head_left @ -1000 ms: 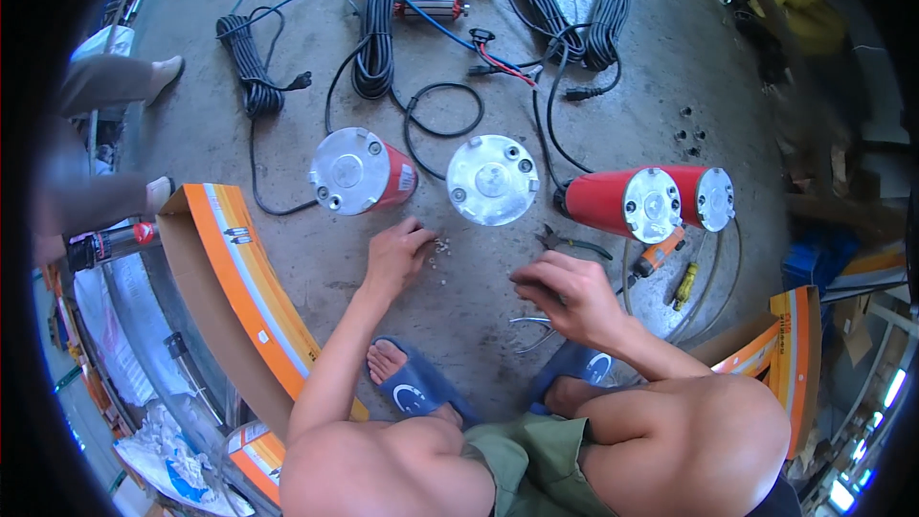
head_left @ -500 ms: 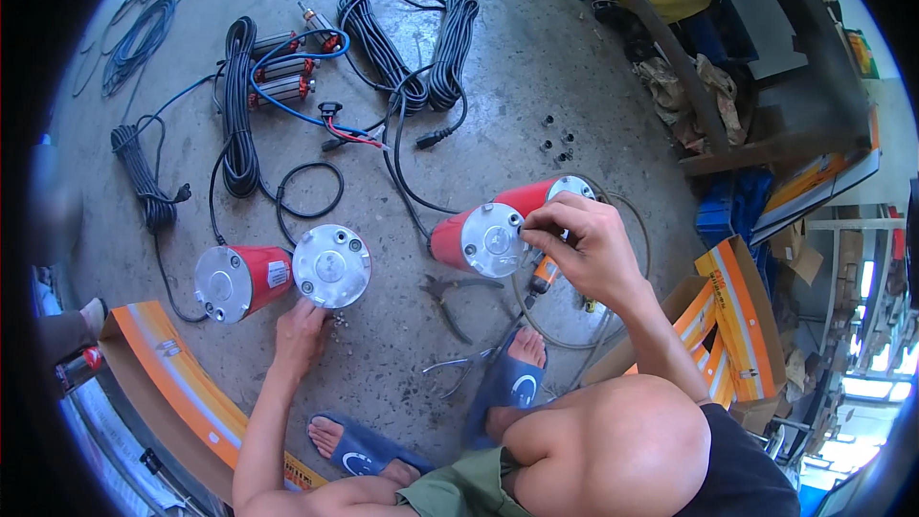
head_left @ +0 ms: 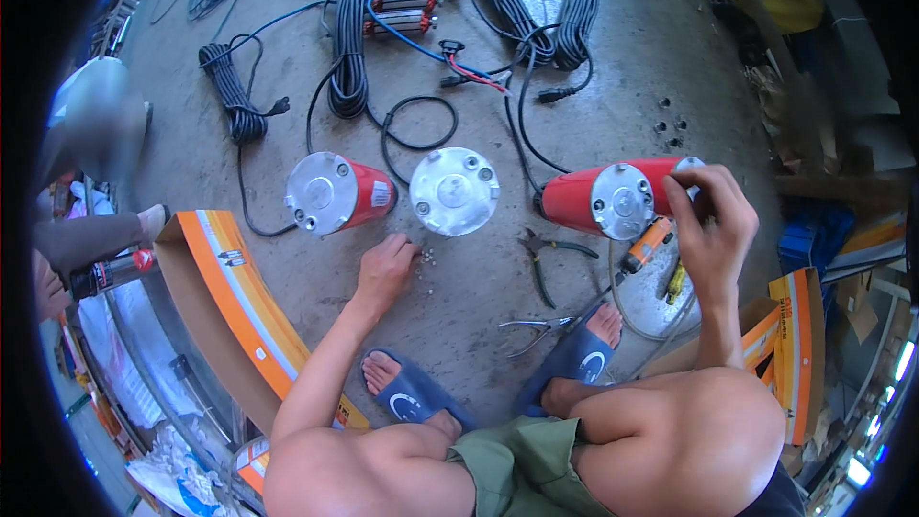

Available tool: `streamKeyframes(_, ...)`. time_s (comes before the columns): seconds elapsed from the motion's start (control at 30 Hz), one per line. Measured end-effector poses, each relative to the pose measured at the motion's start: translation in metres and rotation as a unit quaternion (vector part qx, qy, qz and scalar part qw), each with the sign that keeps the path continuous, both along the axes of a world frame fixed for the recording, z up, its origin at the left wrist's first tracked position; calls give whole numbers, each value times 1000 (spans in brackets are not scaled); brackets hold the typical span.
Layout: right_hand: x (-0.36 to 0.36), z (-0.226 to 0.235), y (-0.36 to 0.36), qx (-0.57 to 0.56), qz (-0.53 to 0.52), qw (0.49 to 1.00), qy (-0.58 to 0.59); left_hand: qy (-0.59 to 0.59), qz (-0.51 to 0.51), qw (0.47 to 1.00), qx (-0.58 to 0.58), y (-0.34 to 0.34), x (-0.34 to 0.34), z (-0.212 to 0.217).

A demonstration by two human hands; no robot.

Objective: The person assembles components of cylindrical red motors by picking up small metal parts from a bin, positioning them on the motor housing, and securing them using a screwdriver.

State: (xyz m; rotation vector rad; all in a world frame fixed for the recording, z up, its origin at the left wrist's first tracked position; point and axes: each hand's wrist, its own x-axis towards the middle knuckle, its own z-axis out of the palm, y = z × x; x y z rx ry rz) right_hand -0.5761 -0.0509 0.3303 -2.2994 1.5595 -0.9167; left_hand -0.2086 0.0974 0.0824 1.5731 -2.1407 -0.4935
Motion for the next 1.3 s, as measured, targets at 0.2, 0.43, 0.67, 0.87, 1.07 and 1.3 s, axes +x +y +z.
streamKeyframes(0.2,75,-94,73,113,393,913,-14,-4,12,999,31,-7,-6,2)
streamKeyframes(0.43,159,-236,86,197,294,935,30,34,95,994,36,1,-10,3)
streamKeyframes(0.67,173,-251,91,159,285,944,54,71,275,959,18,9,0,4)
streamKeyframes(0.87,173,-259,97,106,289,931,195,110,351,930,-4,-7,-17,-20)
streamKeyframes(1.07,105,-61,65,73,327,941,-48,82,368,925,-43,-6,-20,-30)
streamKeyframes(1.3,19,2,9,181,57,981,-49,98,367,924,-43,-4,-16,-20)
